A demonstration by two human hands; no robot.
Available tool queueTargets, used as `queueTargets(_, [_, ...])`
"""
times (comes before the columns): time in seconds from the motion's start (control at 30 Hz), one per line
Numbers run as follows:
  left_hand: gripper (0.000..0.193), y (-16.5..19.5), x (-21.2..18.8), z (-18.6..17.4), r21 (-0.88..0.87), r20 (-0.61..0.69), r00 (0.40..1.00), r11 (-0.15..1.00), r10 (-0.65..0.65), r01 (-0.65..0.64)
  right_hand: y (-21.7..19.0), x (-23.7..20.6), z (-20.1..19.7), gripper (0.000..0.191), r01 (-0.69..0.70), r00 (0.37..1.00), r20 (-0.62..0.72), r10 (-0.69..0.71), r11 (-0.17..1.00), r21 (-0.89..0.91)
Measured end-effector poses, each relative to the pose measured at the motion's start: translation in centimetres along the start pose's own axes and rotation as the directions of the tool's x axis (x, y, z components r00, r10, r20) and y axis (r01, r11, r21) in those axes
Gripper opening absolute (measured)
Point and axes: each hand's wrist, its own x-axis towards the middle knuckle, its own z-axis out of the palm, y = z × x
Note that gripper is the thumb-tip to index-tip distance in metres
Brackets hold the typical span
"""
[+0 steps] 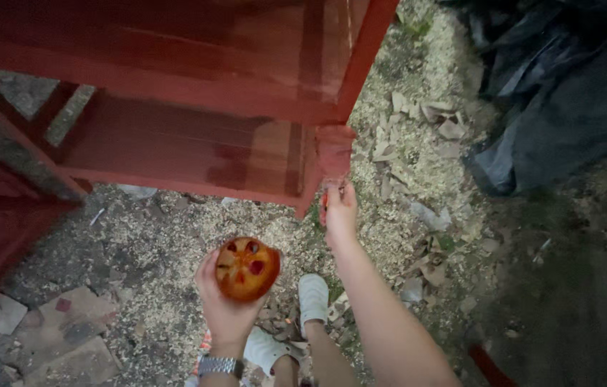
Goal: The person paints wooden chair frames with red stain using a brush, holding a bowl of stain in one hand while brushing the seat slats, legs and rails of the chairs, moving between several chairs on the ground.
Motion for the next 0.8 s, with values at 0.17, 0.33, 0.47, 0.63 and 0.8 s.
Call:
queueTargets(0.17, [0.108, -2.5, -1.7, -0.7, -0.018, 0.005, 1.0, 1.0, -0.008, 0.008, 5.1, -1.6, -1.7, 0.018, -0.159, 0.987, -0.055, 0.154, 0.983, -0.092])
queueTargets(0.33, [0.111, -3.1, -2.4, -1.3, -0.027, -0.035, 0.997, 0.997, -0.075, 0.074, 5.2, -3.1, -2.3, 0.014, -0.041, 0.997, -0.063, 0.037, 0.997, -0.06])
queueTargets(0.47, [0.112, -3.1, -2.0, -1.2, 0.019, -0.042, 0.997, 0.997, -0.072, 0.073, 4.4, 0.9, -1.7, 0.016, 0.063, 0.997, -0.042, -0.066, 0.996, -0.065])
queueTargets(0.63, [0.111, -4.9, -0.9, -0.8, 0.017, -0.055, 0.995, 0.997, -0.078, 0.079, 11.7, 2.5, -3.7, 0.022, -0.065, 0.998, -0.031, 0.062, 0.992, -0.11])
queueTargets(0.8, [0.114, -7.7, -0.5, -0.5, 0.072, -0.083, 0.996, 0.997, 0.008, -0.002, 22.8, -0.6, -7.3, 0.039, -0.461, 0.882, -0.232, 0.41, 0.851, -0.253])
